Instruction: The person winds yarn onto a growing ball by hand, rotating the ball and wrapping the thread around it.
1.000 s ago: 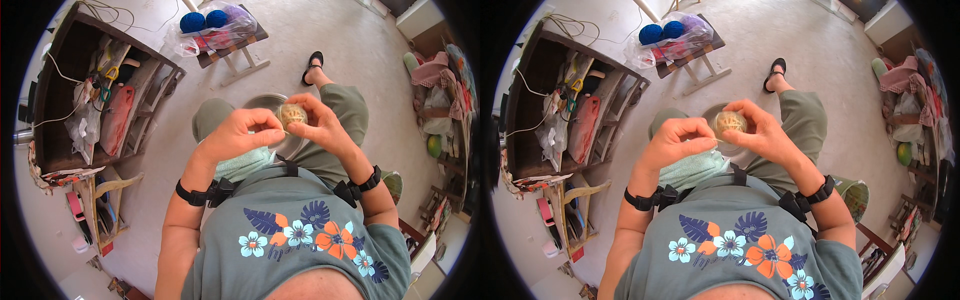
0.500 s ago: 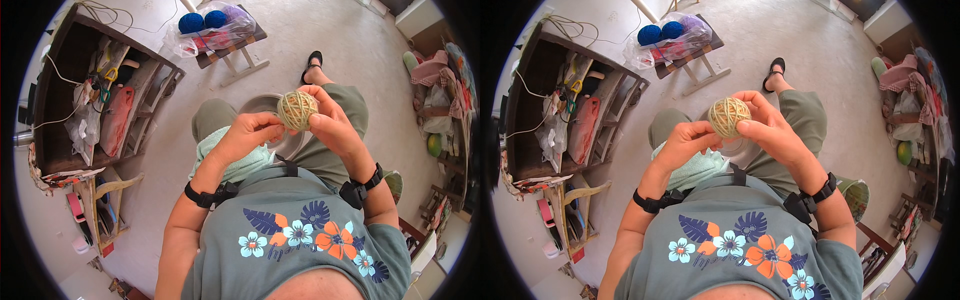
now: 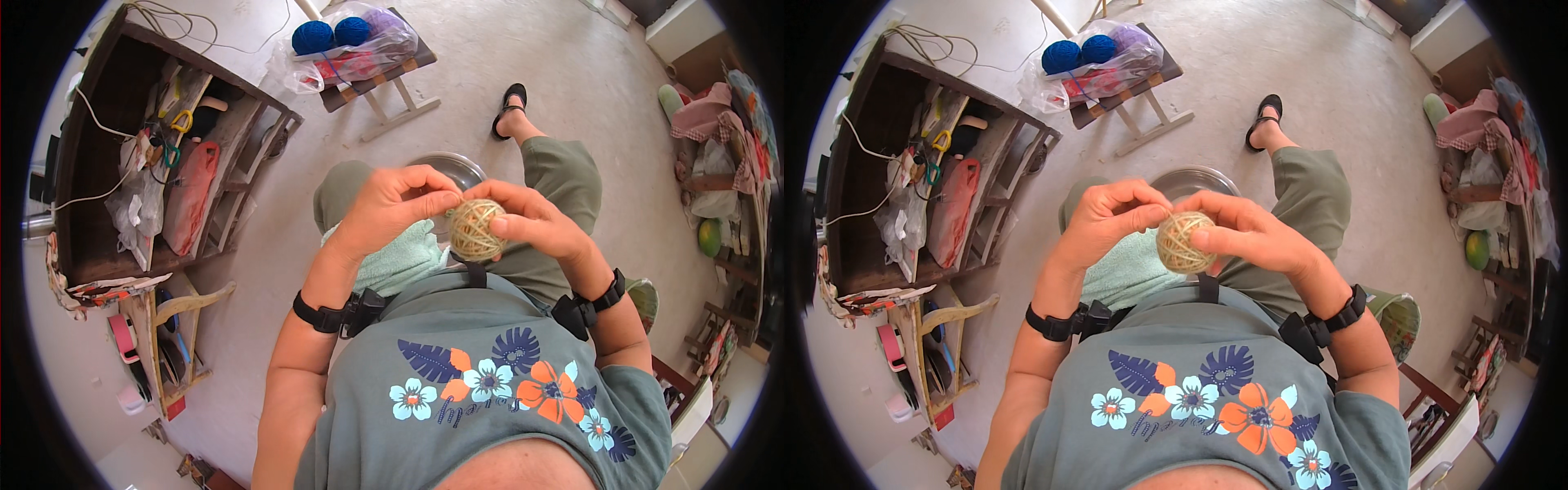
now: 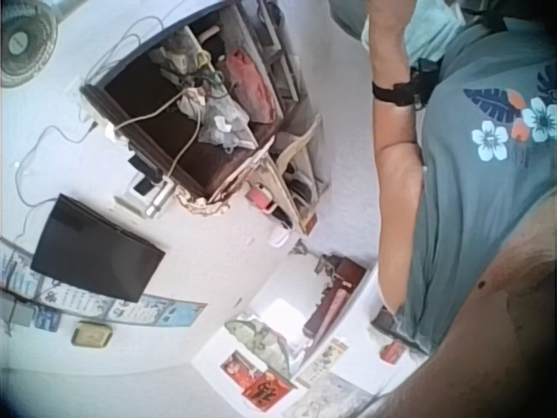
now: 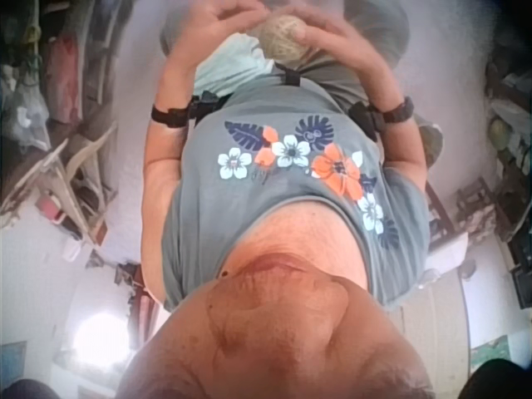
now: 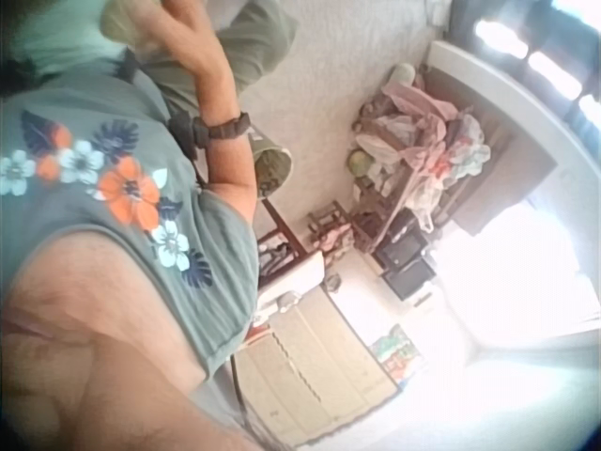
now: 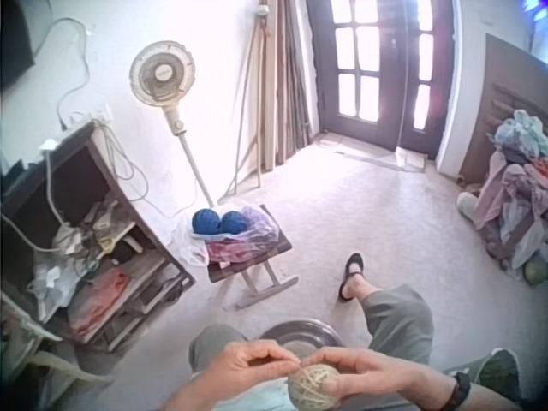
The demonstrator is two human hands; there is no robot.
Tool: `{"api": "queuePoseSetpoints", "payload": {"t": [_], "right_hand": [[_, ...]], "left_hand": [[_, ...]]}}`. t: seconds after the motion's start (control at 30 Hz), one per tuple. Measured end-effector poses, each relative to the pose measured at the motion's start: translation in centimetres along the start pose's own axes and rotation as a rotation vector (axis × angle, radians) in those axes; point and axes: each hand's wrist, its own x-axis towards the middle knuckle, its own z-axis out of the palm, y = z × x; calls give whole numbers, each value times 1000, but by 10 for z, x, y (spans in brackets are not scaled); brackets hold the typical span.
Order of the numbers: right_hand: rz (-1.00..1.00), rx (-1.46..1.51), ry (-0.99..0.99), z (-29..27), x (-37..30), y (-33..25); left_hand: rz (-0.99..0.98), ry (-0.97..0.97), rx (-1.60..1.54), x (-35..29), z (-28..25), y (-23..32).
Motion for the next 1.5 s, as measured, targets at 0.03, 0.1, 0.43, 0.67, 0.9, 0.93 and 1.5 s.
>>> {"api": "queuePoseSetpoints", "payload": {"t": [0.03, 0.1, 0.43, 0.67, 0.9, 0.93, 1.5], "right_hand": [[-42, 77, -18, 0, 0, 1], [-114, 176, 60, 0, -1, 2], [-202, -138, 337, -5, 14, 10], [54, -54, 58, -1, 2, -6], [-234, 313, 220, 0, 5, 0], [-248, 332, 236, -2, 8, 2], [-95, 248, 26, 3, -2, 1]], "left_hand": [[-1, 0, -1, 1, 0, -2], [-112, 69, 136, 2, 0, -4], [-9, -226, 264, -8, 6, 10], [33, -75, 128, 1, -3, 6], [-119, 44, 97, -1, 4, -12], [-148, 0, 72, -3, 6, -13], [43, 12, 73, 1, 0, -6]]}}
